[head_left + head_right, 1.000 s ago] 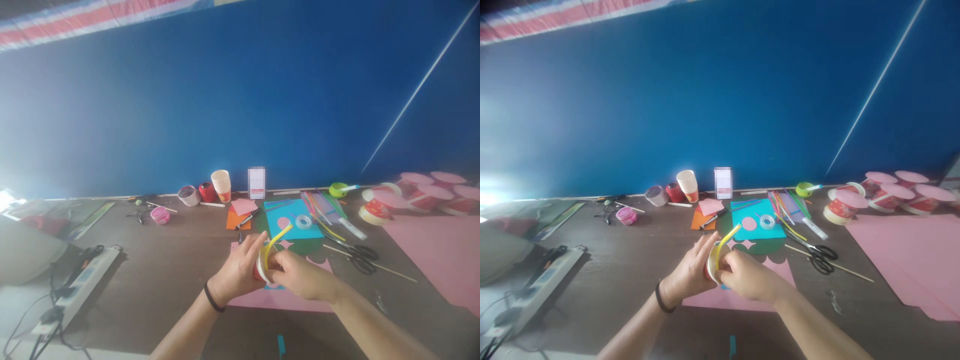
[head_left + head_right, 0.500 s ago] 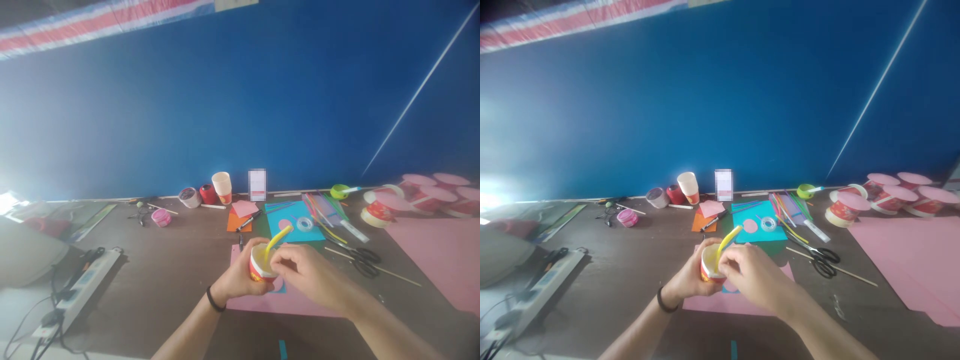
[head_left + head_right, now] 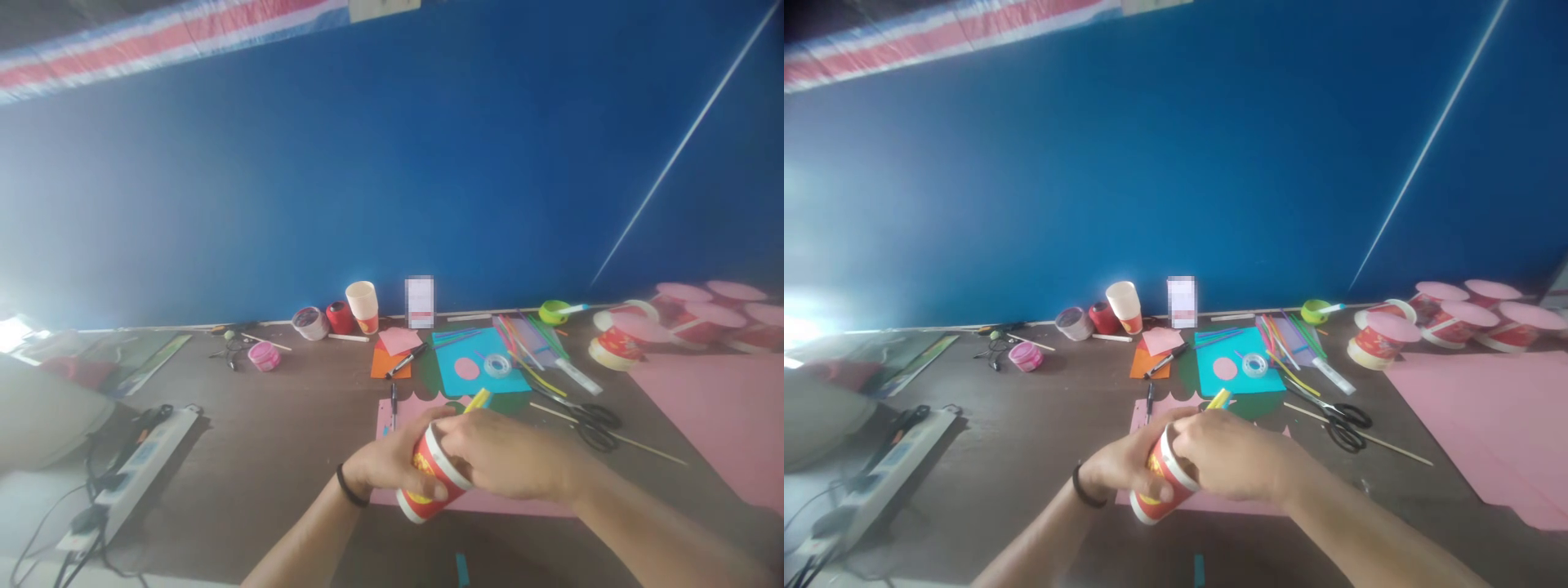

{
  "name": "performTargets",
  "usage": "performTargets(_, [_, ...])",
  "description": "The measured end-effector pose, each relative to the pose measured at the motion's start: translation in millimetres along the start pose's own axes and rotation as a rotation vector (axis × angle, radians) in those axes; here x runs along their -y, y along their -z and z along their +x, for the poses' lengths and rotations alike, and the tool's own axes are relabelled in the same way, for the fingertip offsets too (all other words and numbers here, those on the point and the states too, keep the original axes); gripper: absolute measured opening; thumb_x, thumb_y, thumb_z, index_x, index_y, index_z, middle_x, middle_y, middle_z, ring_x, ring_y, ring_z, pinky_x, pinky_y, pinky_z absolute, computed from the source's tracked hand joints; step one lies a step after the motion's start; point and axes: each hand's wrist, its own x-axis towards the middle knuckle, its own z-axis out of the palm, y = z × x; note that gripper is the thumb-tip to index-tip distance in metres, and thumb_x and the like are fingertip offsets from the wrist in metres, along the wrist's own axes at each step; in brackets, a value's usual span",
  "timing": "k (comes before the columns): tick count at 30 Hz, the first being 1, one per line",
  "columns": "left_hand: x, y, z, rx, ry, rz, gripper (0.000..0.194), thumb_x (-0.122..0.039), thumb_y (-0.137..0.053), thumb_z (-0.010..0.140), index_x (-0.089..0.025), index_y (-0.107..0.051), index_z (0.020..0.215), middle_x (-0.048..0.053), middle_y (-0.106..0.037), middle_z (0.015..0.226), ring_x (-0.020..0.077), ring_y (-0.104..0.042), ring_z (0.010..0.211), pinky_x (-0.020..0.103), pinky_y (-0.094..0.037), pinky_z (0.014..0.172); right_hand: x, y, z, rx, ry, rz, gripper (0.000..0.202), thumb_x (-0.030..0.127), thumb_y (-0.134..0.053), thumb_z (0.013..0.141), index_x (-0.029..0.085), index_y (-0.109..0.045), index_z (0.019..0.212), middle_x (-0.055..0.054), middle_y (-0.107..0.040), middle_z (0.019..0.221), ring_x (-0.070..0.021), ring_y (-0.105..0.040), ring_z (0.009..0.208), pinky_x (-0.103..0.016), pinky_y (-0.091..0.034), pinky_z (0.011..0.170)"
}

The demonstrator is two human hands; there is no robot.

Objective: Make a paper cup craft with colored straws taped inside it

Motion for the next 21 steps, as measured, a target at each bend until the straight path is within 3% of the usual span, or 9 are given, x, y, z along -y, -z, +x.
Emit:
performTargets(3, [3,0.0,0,-0.004,0.037,0.002,0.097,-0.034,-0.082,0.052,-0.021,-0.032,0.135,0.014,-0.05,0.126,0.0328,-0.05,0.111,0.048,-0.042,0.09,-1,-5,-2,0.008,-0.043,-0.043,0.014,0.008,-0.055,0.07,0.019,-0.064,0.07,-0.001,-0.062,0.072,-0.0132,-0.054,0.062,-0.025,-0.035,0.057])
performTargets(7, [6,-1.0,1,0.018,-0.022,-0.057,0.085,-0.038,-0.077,0.061,-0.018,-0.036,0.132,0.014,-0.054,0.119,0.0303,-0.053,0.107,0.044,-0.044,0.087,11,0,-4,-0.06,-0.078,-0.053,0.016,0.014,-0.049,0.079,0.019,-0.061,0.07,-0.001,-0.06,0.079,-0.0131,-0.053,0.068,-0.024,-0.034,0.057])
performTargets(11, [2,-3.9,2,-0.026,-0.066,-0.091,0.084,-0.043,-0.075,0.061,-0.018,-0.037,0.131,0.014,-0.054,0.118,0.0288,-0.056,0.102,0.041,-0.045,0.082,21,2,-5,-0.175,-0.118,0.18,0.022,0.013,-0.046,0.08,0.019,-0.057,0.062,0.002,-0.056,0.078,-0.0114,-0.052,0.073,-0.022,-0.036,0.061])
performTargets(17, [-2,-8.5,0,-0.051,-0.107,-0.113,0.082,-0.044,-0.077,0.057,-0.018,-0.042,0.127,0.015,-0.052,0.123,0.0312,-0.053,0.107,0.045,-0.042,0.088,12,-15,-7,-0.238,-0.323,0.51,0.018,0.023,-0.047,0.083,0.022,-0.064,0.091,0.0,-0.06,0.081,-0.0122,-0.053,0.068,-0.022,-0.038,0.056])
performTargets(21, [2,-8.1,-2,-0.063,-0.103,-0.096,0.086,-0.043,-0.079,0.056,-0.019,-0.04,0.129,0.015,-0.051,0.123,0.0308,-0.054,0.105,0.046,-0.042,0.087,12,-15,-8,-0.194,-0.256,0.62,0.012,0.027,-0.054,0.081,0.02,-0.063,0.082,0.001,-0.06,0.078,-0.011,-0.051,0.066,-0.021,-0.037,0.056])
